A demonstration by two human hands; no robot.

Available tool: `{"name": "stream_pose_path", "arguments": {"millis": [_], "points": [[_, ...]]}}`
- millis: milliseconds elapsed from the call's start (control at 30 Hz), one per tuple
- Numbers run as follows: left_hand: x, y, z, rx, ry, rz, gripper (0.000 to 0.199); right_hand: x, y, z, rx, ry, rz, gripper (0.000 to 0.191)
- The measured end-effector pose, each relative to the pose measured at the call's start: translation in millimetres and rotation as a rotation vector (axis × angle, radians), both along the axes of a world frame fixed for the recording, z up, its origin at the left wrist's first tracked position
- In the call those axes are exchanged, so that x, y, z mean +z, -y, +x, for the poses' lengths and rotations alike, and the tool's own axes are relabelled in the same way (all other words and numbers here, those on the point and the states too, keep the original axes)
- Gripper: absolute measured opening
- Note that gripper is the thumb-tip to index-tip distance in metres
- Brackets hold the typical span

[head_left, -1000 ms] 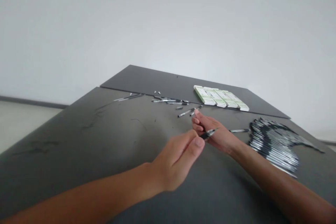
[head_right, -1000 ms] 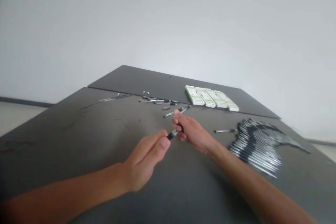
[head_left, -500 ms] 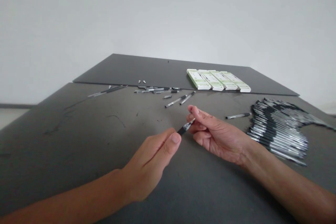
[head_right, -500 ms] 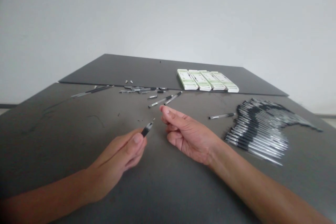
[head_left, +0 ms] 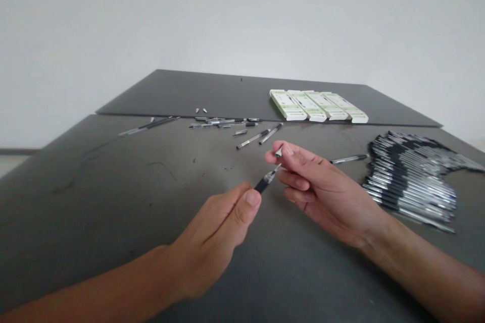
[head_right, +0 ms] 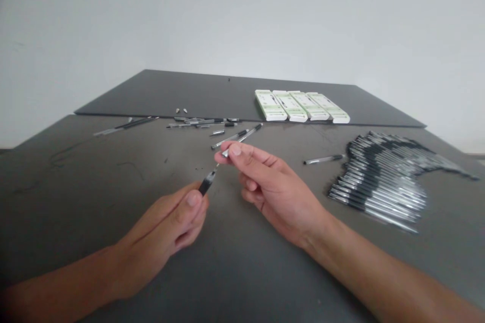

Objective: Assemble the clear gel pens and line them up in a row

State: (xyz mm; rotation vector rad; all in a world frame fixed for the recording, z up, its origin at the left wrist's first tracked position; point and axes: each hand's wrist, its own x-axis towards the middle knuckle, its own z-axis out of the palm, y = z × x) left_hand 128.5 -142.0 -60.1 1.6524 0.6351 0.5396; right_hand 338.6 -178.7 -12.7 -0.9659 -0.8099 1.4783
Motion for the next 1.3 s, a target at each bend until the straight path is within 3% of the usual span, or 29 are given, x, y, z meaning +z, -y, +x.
{"name": "stream_pose_path", "arguments": {"millis": [233,967,1300], "points": [[-1.0,0.9,0.5,0.0,0.022,-0.007,0.054,1.1,3.7,-4.3,-0.061,0.13,0.04,0.019],[3.0,0.3,0.7,-0.034,0.011,-0.013,0.055,-7.9,3.6,0.0,-0.071,0.346,0.12,0.028],[5.9,-0.2,0.7,-0.025,-0.004,0.029,0.056,-0.6,3.6,-1.3,-0.166,0.738,0.382,0.017]]}}
